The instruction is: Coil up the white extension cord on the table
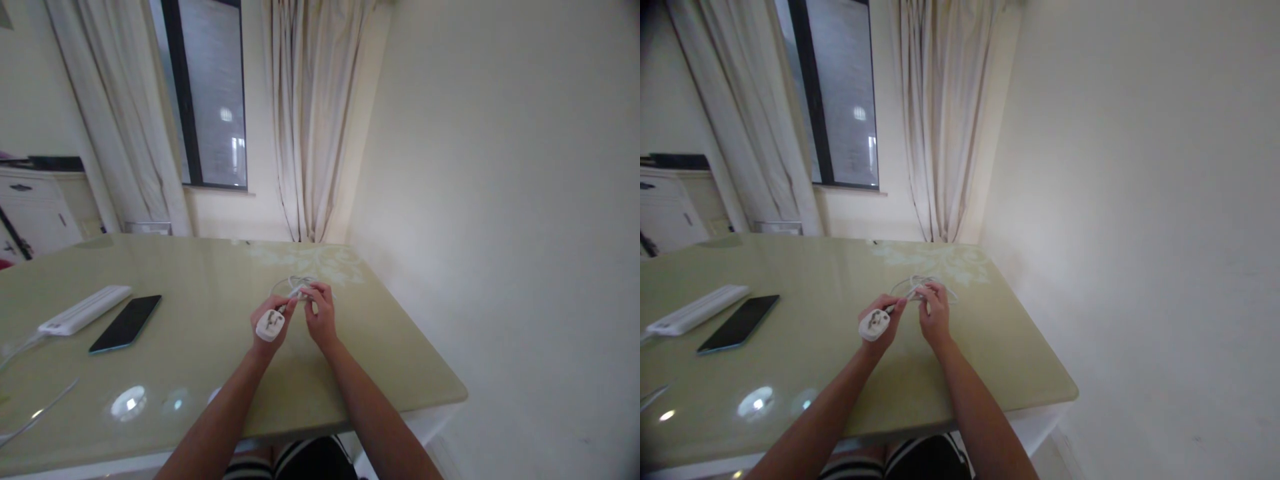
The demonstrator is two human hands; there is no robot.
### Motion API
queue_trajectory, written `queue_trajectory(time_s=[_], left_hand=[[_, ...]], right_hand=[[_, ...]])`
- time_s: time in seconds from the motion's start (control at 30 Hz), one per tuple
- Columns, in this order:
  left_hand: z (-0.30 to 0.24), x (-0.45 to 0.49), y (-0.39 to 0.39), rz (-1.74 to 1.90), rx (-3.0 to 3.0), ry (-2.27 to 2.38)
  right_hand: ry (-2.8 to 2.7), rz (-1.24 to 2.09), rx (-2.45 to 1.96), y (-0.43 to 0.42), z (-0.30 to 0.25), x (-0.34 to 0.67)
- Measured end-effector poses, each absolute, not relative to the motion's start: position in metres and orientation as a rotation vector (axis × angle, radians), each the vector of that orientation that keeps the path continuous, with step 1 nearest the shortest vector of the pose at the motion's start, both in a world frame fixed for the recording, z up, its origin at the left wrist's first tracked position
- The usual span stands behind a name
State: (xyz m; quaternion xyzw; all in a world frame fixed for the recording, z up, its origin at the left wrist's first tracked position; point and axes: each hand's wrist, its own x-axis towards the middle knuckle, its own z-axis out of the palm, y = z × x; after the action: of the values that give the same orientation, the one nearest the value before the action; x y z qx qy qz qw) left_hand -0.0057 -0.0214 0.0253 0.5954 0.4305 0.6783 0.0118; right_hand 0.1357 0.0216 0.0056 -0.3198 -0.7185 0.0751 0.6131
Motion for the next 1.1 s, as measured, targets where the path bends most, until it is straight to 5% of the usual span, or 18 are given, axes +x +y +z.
queue_trajectory(time_s=[0.33,0.6,0.7,0.93,1.1], left_hand=[[0.077,-0.049,-0.016,1.468,1.387,1.201],[0.083,-0.048,-0.016,1.203,1.18,0.964],[0.084,-0.048,-0.017,1.137,1.067,0.92],[0.078,-0.036,-0.031,1.259,0.963,0.79],[0.081,-0.039,-0.016,1.567,0.637,0.889]], right_hand=[[-2.167,0.276,-0.485,0.011,0.044,0.156],[-2.317,-0.709,-0.123,-0.002,0.09,0.176],[-2.373,-0.848,0.028,-0.003,0.098,0.181],[-2.346,-0.547,-0.079,-0.009,0.095,0.198],[-2.048,-0.039,-0.291,-0.033,0.074,0.212]])
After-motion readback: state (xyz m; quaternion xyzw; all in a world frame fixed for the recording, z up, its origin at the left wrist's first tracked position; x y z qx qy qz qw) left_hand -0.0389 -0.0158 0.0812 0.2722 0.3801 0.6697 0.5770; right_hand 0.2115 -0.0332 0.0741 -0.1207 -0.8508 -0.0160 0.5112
